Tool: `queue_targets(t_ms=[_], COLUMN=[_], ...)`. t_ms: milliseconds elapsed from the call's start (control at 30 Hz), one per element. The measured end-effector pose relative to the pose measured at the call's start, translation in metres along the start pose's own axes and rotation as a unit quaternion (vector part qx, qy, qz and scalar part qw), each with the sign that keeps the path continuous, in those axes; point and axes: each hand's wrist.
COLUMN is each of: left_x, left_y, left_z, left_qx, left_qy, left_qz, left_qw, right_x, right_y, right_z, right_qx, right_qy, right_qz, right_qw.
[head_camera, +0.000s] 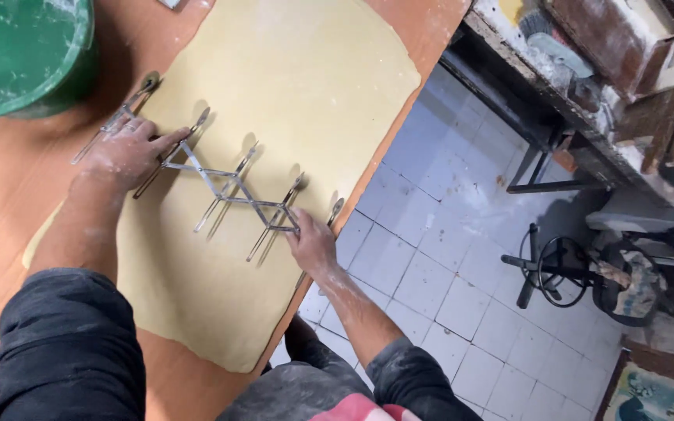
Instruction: Cutting rolled-out pastry dough into uniform strips using a multi-wheel dough cutter and a knife.
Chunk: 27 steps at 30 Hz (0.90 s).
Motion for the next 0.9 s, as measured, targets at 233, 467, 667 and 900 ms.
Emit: queue_targets(t_ms=[233, 467, 667, 900], left_x=[0.059, 0.125, 0.130, 0.069], left_y=[0.031, 0.053, 0.051, 0.068], left_z=[0.015, 0.010, 0.005, 0.018], left_qx=[-0.003, 0.022, 0.028, 0.011], left_qy=[0.079, 0.048, 0.044, 0.037], left_qz=[-0.164, -0.076, -0.058, -0.041], left_qw=[0.983, 0.996, 0.997, 0.998], right_x=[0.038, 0.064, 0.067, 0.028], right_y=[0.021, -0.020, -0.021, 0.010], right_z=[-0.065, -0.063, -0.071, -0.055], right_qx=[0.046, 0.007, -0.024, -0.023], right_qy=[-0.181, -0.149, -0.141, -0.169], right_qz=[-0.198, -0.174, -0.179, -0.195], right_qw=[0.962, 0.973, 0.973, 0.966])
Point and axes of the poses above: each hand's wrist, its own x-axis towards the middle knuckle, its own y-axis out of the palm, z = x × y, and after that the axes turned 2 degrees about z, right-handed
